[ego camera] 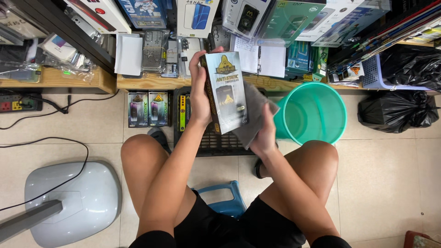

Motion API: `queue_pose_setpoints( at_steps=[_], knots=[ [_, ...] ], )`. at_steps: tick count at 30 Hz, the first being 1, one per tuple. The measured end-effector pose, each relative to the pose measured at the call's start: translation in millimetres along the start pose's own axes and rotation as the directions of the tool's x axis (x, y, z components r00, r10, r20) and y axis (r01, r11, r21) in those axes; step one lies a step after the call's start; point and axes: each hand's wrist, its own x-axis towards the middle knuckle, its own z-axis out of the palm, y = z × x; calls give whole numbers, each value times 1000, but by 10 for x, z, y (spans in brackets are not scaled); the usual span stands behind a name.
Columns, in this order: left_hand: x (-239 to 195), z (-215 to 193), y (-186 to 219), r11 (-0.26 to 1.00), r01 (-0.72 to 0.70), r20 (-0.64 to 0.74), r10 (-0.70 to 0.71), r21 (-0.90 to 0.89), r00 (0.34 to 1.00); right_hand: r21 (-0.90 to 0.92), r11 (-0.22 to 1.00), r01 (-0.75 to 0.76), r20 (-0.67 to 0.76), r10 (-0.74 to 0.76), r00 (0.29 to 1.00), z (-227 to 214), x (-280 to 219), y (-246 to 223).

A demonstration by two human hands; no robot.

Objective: The person sits on a low stool and wipes the packaging of several phone screen protector boxes with a cloth. They then open a box, remove the contents, and wipe the individual screen protector cards with a white wipe before placing them into a black crate.

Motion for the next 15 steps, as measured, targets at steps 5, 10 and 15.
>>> queue_pose_setpoints(
  at_steps=[5, 10, 15],
  knots=[
    [22, 9, 148, 927, 45, -80, -16, 373, 997, -473, 835, 281, 115, -258, 959, -893, 233, 456],
    [-18, -112, -65, 820, 180, -154, -114, 543, 982, -687, 472, 553, 416, -369, 831, -411, 72, 252],
    [-274, -120, -476, 824, 200, -81, -185, 531, 979, -824, 512, 242, 234, -82, 969, 104, -81, -159]
  ],
)
